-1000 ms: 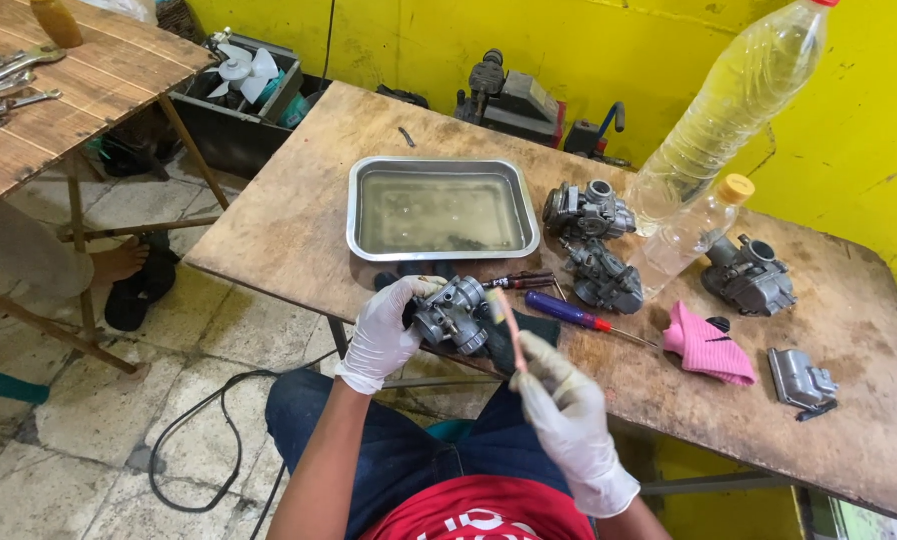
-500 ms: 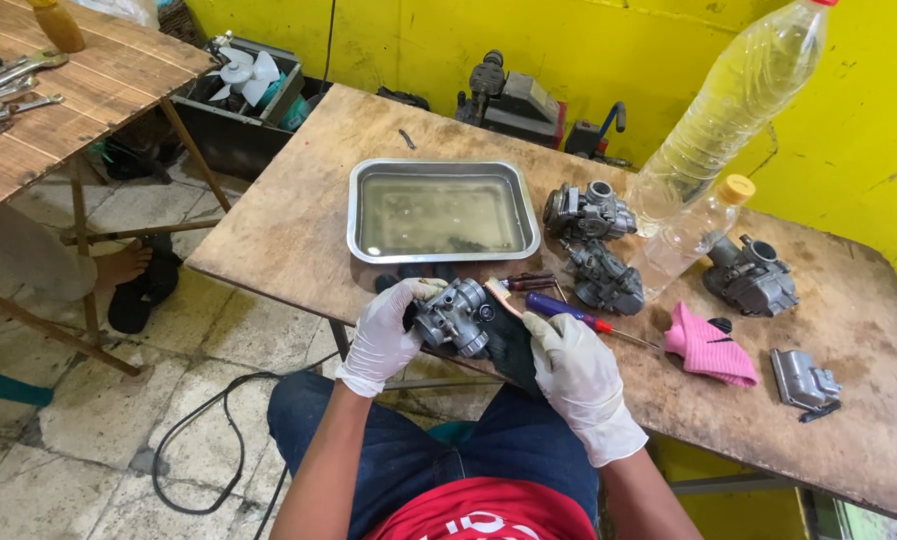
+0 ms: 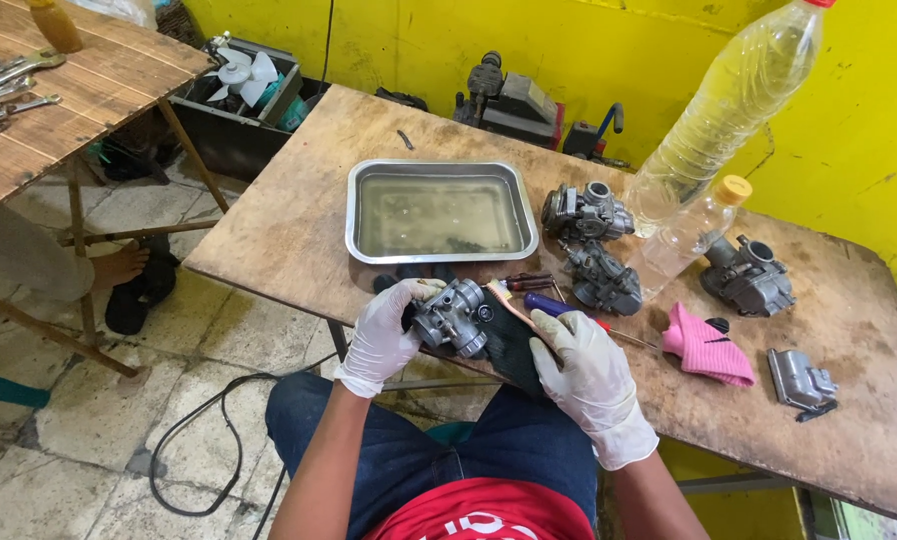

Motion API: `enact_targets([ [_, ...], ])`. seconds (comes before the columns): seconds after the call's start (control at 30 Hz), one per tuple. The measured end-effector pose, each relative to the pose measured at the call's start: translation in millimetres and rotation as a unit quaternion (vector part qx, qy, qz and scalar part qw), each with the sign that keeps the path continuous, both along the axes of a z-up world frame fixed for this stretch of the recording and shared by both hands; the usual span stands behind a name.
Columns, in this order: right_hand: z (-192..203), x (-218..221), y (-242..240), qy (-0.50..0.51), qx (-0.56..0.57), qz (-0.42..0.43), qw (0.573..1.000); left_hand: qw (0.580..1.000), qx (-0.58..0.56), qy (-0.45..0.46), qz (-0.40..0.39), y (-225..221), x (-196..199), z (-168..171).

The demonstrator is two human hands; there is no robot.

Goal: The person cleans a carburetor by wiping it with a pink cloth, then uses a toothbrush to scrub a small component in a tray of liquid. They continue scrubbing the carburetor body and use a screwdriver to adjust internal parts.

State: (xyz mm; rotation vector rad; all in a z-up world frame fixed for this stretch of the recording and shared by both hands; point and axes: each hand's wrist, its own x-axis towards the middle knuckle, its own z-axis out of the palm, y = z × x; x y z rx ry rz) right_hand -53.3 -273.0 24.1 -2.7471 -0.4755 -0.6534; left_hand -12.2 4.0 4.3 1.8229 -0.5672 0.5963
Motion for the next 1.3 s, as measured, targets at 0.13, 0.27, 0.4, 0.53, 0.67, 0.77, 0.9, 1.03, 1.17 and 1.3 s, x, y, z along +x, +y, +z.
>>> enact_targets([
  [0.13,10.8,-4.6,2.7,-0.005,0.012,0.013,1.000,1.000,0.003,0.005,0.003,0.2,-0.6,-0.3],
  [0.27,5.5,3.4,-8.3,-0.001,0.023,0.010,1.000,1.000,0.000,0.005,0.000,0.6,-0.7,1.0],
  [0.4,1.9,17.1,-22.7,-0.029,-0.006,-0.005,1.000,1.000,0.007,0.009,0.005,0.0,-1.4,2.1],
  [0.53,43.5,24.7,-17.3,-0.009,0.011,0.018,1.000,1.000,0.011,0.010,0.009,-0.4,-0.9,1.1],
  [0.67,50.7,56.2,-17.9,0.014,-0.027,0.045,0.999,1.000,0.008,-0.002,0.004,0.6,0.5,-1.3],
  [0.77,56.9,74.3,-9.1,0.000,-0.064,0.055,0.996,1.000,0.012,-0.011,-0.007,2.6,4.0,-6.4],
  [0.9,54.5,83.9,0.7,-0.021,-0.095,0.091,0.991,0.999,0.010,-0.018,-0.027,2.6,0.4,6.0],
  [1.03,66.3,40.6,36.1,0.069,0.008,0.155,0.985,0.999,0.021,-0.020,-0.040,7.4,3.8,10.1],
  [1.17,17.6,32.6,47.7,0.038,0.048,0.144,0.988,0.996,0.039,0.009,-0.074,9.1,6.4,13.6],
  [1.3,-10.6,39.8,50.6,-0.005,0.116,0.135,0.984,0.990,0.026,0.044,-0.135,15.0,10.5,15.7],
])
